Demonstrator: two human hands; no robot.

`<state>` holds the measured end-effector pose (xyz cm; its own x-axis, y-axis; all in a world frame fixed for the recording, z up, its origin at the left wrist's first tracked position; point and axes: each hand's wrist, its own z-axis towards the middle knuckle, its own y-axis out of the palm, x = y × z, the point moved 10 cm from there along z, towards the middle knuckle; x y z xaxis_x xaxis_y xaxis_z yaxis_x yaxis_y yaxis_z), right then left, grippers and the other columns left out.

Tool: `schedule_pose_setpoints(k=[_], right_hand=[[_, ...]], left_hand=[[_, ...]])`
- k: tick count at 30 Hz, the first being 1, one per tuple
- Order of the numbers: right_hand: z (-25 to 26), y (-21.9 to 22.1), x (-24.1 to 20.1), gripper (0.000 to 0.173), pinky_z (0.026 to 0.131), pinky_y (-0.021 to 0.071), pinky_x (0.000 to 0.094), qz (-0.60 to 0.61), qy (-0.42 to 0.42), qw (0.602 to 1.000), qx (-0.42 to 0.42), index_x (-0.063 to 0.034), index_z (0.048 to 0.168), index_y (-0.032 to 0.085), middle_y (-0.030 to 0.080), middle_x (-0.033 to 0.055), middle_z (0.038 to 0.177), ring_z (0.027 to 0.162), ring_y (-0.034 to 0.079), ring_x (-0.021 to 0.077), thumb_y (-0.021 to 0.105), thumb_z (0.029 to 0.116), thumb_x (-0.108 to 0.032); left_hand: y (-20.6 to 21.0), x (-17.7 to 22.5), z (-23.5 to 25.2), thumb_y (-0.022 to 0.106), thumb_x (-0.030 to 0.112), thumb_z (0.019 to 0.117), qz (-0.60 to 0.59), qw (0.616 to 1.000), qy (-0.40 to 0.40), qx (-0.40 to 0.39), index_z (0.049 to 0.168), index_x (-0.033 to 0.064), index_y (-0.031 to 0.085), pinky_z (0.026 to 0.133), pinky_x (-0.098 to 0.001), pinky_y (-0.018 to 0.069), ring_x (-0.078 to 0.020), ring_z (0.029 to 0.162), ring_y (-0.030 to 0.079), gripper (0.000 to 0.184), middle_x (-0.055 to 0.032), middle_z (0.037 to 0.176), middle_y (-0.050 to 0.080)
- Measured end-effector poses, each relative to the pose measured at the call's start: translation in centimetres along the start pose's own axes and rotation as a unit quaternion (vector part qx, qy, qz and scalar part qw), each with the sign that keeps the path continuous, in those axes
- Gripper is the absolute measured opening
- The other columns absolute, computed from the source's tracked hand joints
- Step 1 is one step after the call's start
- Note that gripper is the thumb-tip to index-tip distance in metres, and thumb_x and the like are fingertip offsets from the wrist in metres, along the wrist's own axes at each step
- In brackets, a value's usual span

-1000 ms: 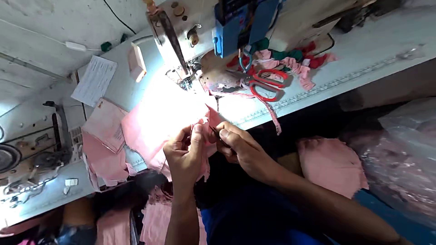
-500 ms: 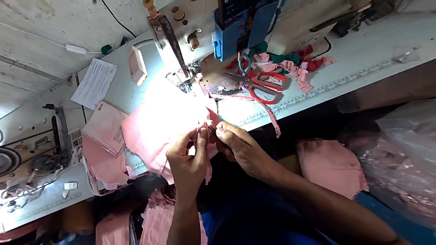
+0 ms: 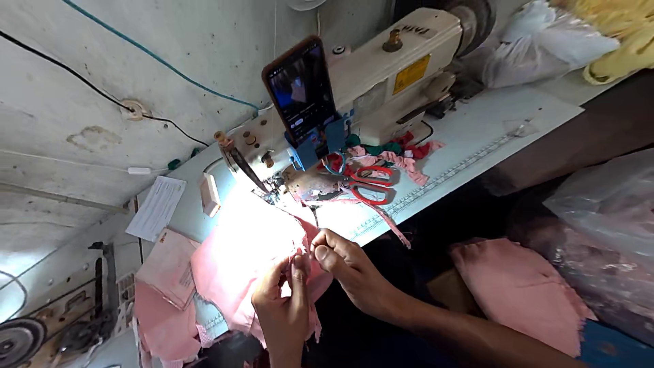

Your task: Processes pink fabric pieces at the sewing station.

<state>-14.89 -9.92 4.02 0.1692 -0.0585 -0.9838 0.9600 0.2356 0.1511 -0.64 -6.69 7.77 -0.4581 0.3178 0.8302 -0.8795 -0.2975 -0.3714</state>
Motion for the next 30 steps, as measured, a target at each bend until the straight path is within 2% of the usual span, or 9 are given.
schedule_pose_setpoints(k=[2,3,6,10,13,17,20,24,30], right_hand=[[0.5,-0.6,0.4,0.048,0.057,0.0421,0.019,-0.098,0.02,0.995,0.013,-0.0109,0.112,0.062,0.053,-0.0074,0.077,0.063,0.048,-0.0007,0.06,0.0973,-0.056],[0.7,-0.6,0.4,0.051,0.055,0.0414,0.0208,-0.145,0.012,0.989,0.016,-0.0104,0.113,0.064,0.053,-0.0063,0.074,0.061,0.046,0.0009,0.062,0.0952,-0.057],[1.0,0.3,-0.4,0.037,0.06,0.0486,0.0239,-0.205,-0.045,0.978,-0.015,-0.0078,0.104,0.067,0.063,-0.0005,0.076,0.065,0.057,0.0051,0.059,0.1027,-0.044],[1.3,0.1,-0.1,0.024,0.057,0.0427,0.0149,-0.112,-0.069,0.991,0.029,-0.0055,0.096,0.066,0.057,-0.0034,0.073,0.063,0.052,-0.0013,0.056,0.1051,-0.025],[1.2,0.4,0.7,0.022,0.058,0.0433,0.0148,-0.049,-0.047,0.995,0.073,-0.0077,0.094,0.064,0.056,-0.0051,0.074,0.064,0.052,-0.0016,0.056,0.1052,-0.025],[0.4,1.6,0.0,0.023,0.06,0.0507,0.0222,-0.146,-0.095,0.983,0.061,-0.0054,0.1,0.064,0.062,0.0007,0.077,0.066,0.059,0.0052,0.056,0.1047,-0.027],[0.1,2.3,-0.9,0.021,0.059,0.0487,0.0243,-0.175,-0.114,0.978,0.017,-0.0056,0.1,0.064,0.061,0.0018,0.075,0.065,0.057,0.0077,0.057,0.1038,-0.025],[0.7,1.9,0.1,0.024,0.06,0.0456,0.016,-0.09,-0.073,0.993,0.035,-0.006,0.096,0.065,0.059,-0.0026,0.075,0.066,0.055,-0.0002,0.055,0.1057,-0.026],[-0.1,1.5,-1.0,0.02,0.059,0.0485,0.019,-0.161,-0.123,0.978,0.049,-0.0052,0.098,0.064,0.061,0.0001,0.075,0.065,0.057,0.0033,0.057,0.1037,-0.023]], left_hand=[[-0.3,0.2,-0.1,0.066,0.011,0.0948,0.017,1.0,0.009,0.011,0.098,-0.0041,0.073,0.072,-0.0171,0.0608,0.0003,0.074,0.07,0.017,0.0009,0.084,0.074],[-0.3,0.2,-0.2,0.066,0.01,0.0938,0.027,0.999,0.014,0.012,0.098,-0.0046,0.073,0.073,-0.0163,0.0605,0.0014,0.075,0.07,0.017,0.0007,0.084,0.074],[-0.4,0.2,-0.3,0.065,0.012,0.0956,0.051,0.998,0.022,0.003,0.099,-0.0044,0.073,0.073,-0.0166,0.0604,0.0014,0.076,0.069,0.019,0.0,0.085,0.074],[-0.5,0.3,-0.6,0.065,0.014,0.0975,0.03,0.999,0.031,0.022,0.097,-0.0036,0.071,0.071,-0.0183,0.0606,-0.0012,0.075,0.069,0.019,0.0007,0.084,0.072],[-0.5,-0.4,-0.7,0.062,0.011,0.0985,-0.02,0.998,-0.005,0.061,0.096,-0.0029,0.069,0.065,-0.0168,0.0586,-0.0012,0.069,0.067,0.016,0.0021,0.079,0.07],[0.2,-1.4,-1.1,0.058,0.019,0.1027,-0.058,0.996,-0.066,0.022,0.102,-0.0002,0.065,0.062,-0.0174,0.0567,-0.0015,0.067,0.064,0.02,0.0034,0.079,0.067],[-1.0,-1.1,-1.3,0.061,0.015,0.1024,-0.083,0.994,-0.045,0.052,0.098,0.0044,0.066,0.06,-0.0164,0.057,-0.0005,0.064,0.064,0.012,0.006,0.076,0.067],[-1.2,-0.3,-1.8,0.063,0.014,0.1011,-0.071,0.993,0.01,0.094,0.098,0.0046,0.066,0.064,-0.0152,0.0578,0.0009,0.068,0.065,0.01,0.0074,0.079,0.068],[-0.5,-0.4,-1.6,0.061,0.012,0.1005,-0.048,0.997,-0.017,0.064,0.099,0.0002,0.066,0.058,-0.0156,0.057,0.0004,0.064,0.064,0.013,0.0047,0.077,0.068]])
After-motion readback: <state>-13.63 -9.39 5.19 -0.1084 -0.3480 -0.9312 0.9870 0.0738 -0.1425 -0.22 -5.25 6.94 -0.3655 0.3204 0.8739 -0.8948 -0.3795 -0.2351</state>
